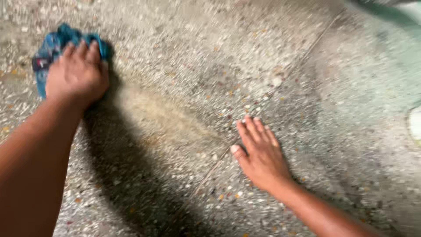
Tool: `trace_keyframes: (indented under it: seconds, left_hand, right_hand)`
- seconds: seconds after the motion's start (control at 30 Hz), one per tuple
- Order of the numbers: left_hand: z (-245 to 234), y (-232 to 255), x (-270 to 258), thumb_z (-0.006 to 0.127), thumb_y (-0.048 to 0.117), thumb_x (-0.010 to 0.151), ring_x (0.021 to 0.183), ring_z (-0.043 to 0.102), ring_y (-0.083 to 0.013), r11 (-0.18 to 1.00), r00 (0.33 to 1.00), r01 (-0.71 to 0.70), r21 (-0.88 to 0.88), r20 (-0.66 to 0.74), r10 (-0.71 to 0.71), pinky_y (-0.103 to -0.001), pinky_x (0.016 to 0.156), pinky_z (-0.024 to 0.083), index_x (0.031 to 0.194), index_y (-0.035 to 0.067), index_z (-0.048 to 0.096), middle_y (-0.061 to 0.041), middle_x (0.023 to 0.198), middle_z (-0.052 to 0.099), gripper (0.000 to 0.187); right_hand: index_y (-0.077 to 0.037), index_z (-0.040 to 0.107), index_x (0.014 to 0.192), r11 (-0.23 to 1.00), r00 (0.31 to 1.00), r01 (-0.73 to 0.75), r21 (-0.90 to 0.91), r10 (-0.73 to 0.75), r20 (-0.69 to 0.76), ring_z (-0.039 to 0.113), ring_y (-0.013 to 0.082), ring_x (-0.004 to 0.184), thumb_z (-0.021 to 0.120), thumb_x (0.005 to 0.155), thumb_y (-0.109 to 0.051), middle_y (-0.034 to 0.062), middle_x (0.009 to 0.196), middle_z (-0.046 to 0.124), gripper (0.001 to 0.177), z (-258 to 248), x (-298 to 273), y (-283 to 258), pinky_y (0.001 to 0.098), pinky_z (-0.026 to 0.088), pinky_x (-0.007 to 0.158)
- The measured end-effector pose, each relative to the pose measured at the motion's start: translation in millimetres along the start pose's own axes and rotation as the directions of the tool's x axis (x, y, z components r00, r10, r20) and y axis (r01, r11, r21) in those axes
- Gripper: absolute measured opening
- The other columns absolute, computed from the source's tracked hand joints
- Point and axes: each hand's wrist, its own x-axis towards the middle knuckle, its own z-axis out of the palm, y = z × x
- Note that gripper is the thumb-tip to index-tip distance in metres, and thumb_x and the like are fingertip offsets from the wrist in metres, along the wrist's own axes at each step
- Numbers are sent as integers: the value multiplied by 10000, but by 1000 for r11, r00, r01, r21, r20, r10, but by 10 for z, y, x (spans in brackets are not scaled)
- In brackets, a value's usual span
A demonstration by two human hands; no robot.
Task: The person cleans the floor by hand using a cloth, repeatedly wiping the surface in different directions.
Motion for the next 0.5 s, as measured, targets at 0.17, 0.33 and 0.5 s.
trace_keyframes:
  seconds: [0.17, 0.33, 0.5]
  left_hand:
    - [-547, 1058, -563, 300, 483, 1052, 1490, 265, -386, 998, 936, 55, -45, 351, -36, -499, 1182, 278, 1592, 163, 260, -195, 1638, 264, 629]
    - [-849, 1812, -1284, 302, 442, 1008, 1514, 230, -342, 949, 883, -297, -105, 348, 315, -495, 1216, 219, 1588, 223, 287, -120, 1645, 232, 620]
    - [-691, 1695, -992, 246, 427, 1055, 1491, 203, -382, 962, 864, -250, -113, 422, 274, -515, 1184, 199, 1584, 138, 259, -145, 1661, 176, 602]
  right_hand:
    - [-78, 373, 1560, 1000, 1000, -19, -18, 18, -12, 246, 358, 1527, 388, 1035, -494, 174, 1647, 308, 670, 53, 2, -43, 496, 164, 1221]
    - [-86, 381, 1554, 999, 1000, -28, -17, 28, -11, 261, 352, 1525, 389, 1034, -508, 168, 1642, 319, 670, 30, 0, -62, 492, 164, 1232]
    - [-78, 372, 1569, 1000, 999, 0, 13, 0, -32, 258, 367, 1522, 391, 1041, -517, 186, 1645, 314, 687, 81, -40, -62, 496, 166, 1226]
